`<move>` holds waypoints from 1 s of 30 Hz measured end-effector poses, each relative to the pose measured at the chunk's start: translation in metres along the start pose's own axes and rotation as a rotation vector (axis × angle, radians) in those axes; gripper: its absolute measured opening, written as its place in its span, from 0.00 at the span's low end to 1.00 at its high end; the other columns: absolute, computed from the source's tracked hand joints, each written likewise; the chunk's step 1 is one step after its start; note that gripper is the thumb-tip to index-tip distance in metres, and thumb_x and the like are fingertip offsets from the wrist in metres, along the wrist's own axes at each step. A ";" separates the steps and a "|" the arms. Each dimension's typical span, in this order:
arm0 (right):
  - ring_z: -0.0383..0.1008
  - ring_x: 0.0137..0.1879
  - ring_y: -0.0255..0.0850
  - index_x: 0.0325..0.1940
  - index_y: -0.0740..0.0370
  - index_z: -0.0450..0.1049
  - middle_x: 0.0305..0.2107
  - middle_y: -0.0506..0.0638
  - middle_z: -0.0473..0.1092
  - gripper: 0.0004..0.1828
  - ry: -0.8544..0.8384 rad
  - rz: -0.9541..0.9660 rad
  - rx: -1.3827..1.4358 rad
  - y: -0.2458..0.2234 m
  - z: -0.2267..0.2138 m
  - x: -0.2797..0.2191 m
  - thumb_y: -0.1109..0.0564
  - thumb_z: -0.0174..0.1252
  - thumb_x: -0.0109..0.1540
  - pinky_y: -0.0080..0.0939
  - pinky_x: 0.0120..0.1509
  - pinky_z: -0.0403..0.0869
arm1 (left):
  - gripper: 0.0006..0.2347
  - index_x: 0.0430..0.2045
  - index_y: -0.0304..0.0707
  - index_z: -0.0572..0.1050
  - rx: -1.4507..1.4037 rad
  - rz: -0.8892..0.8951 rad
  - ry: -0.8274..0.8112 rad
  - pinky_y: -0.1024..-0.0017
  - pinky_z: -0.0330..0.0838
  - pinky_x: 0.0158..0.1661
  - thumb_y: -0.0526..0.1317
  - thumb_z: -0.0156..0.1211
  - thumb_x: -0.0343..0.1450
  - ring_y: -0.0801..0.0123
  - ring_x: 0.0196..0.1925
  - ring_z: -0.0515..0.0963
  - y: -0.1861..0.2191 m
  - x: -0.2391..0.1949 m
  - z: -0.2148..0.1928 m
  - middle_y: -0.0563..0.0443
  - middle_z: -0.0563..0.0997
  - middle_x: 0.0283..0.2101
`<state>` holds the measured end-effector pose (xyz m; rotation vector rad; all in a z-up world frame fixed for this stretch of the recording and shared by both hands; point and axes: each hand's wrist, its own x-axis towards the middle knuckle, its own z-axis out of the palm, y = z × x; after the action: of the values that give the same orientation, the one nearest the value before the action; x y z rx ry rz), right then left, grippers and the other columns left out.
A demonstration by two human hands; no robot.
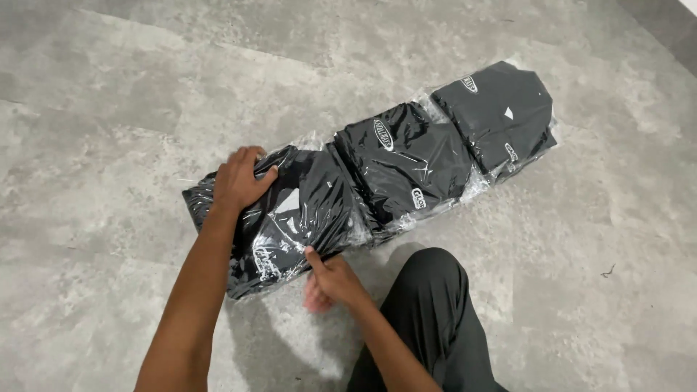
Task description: The person sits on the floor and folds black polo shirts, then places each folded shirt into a clear plastic bag. They smooth the plastic to remove air and arrange the packaged shirts into a neat stack.
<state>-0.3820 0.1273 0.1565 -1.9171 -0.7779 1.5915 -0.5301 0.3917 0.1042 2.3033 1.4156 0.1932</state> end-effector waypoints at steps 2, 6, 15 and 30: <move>0.77 0.20 0.48 0.13 0.57 0.75 0.10 0.52 0.71 0.39 0.073 -0.198 -0.128 -0.012 0.001 -0.010 0.30 0.51 0.70 0.46 0.27 0.77 | 0.23 0.59 0.54 0.68 0.032 0.035 0.035 0.47 0.67 0.58 0.62 0.50 0.75 0.52 0.61 0.74 0.007 0.001 -0.014 0.50 0.74 0.54; 0.73 0.23 0.43 0.20 0.49 0.74 0.13 0.44 0.67 0.17 0.698 -0.930 -0.277 -0.014 0.016 0.021 0.50 0.66 0.63 0.40 0.28 0.73 | 0.27 0.70 0.54 0.64 0.048 0.259 0.054 0.44 0.63 0.63 0.57 0.49 0.75 0.49 0.71 0.67 0.034 0.001 -0.032 0.47 0.70 0.67; 0.34 0.83 0.73 0.82 0.44 0.58 0.78 0.66 0.46 0.41 0.833 -0.902 -0.894 -0.014 0.040 0.051 0.34 0.53 0.66 0.81 0.75 0.30 | 0.27 0.78 0.69 0.50 0.013 0.514 -0.090 0.39 0.47 0.70 0.56 0.35 0.79 0.45 0.81 0.44 0.035 -0.009 -0.010 0.55 0.46 0.82; 0.36 0.83 0.73 0.82 0.40 0.57 0.78 0.67 0.46 0.49 0.861 -0.822 -1.003 0.004 0.043 0.081 0.28 0.56 0.59 0.80 0.76 0.26 | 0.26 0.78 0.74 0.49 0.071 0.513 -0.080 0.42 0.47 0.70 0.58 0.33 0.80 0.54 0.82 0.45 0.022 0.004 0.021 0.64 0.46 0.82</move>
<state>-0.4128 0.1843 0.0905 -2.0877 -1.7694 -0.2340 -0.5032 0.3803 0.0944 2.6605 0.7812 0.1996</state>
